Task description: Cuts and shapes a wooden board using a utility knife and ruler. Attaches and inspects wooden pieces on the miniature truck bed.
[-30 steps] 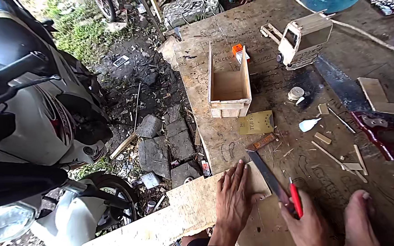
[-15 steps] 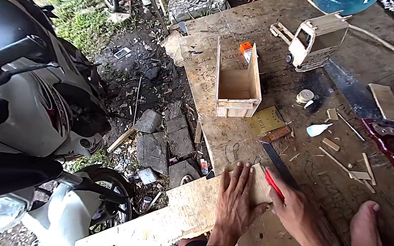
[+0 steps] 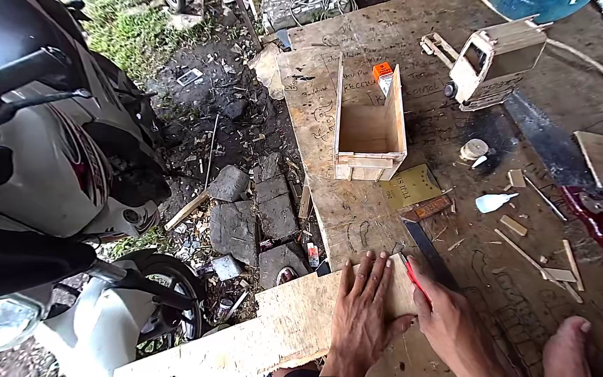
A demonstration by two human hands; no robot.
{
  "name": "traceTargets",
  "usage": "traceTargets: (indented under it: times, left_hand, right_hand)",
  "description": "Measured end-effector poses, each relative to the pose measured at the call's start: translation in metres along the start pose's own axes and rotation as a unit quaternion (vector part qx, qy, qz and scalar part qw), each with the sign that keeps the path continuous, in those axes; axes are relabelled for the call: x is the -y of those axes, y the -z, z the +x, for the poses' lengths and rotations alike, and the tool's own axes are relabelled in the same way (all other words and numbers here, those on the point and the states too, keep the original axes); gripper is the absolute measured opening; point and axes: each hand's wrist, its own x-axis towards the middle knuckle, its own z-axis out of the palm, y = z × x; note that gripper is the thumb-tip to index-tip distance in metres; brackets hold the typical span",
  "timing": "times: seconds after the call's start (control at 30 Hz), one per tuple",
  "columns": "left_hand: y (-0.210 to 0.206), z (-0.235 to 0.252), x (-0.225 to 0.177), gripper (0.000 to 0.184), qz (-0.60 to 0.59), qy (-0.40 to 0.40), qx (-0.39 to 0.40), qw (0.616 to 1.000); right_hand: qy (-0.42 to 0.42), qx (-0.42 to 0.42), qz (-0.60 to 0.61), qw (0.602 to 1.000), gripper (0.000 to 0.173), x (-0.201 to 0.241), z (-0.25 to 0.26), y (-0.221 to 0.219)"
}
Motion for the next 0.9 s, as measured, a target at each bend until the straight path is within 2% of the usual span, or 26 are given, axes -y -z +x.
traceTargets:
  times: [0.27,0.57,0.9]
  left_hand:
    - [0.000,-0.001,-0.002,0.093,0.010,-0.001,-0.004,1.000]
    - [0.003,-0.001,-0.003,0.093,0.025,0.000,-0.014,1.000]
    - [0.001,-0.002,-0.004,0.094,0.036,0.003,-0.008,0.999]
  right_hand:
    - [-0.007,0.036,-0.067,0.997,0.051,0.005,0.001,0.004]
    - [-0.002,0.004,-0.082,0.997,0.050,0.004,-0.028,0.005]
    - [-0.013,0.051,-0.070,0.996,0.048,-0.005,-0.053,0.017]
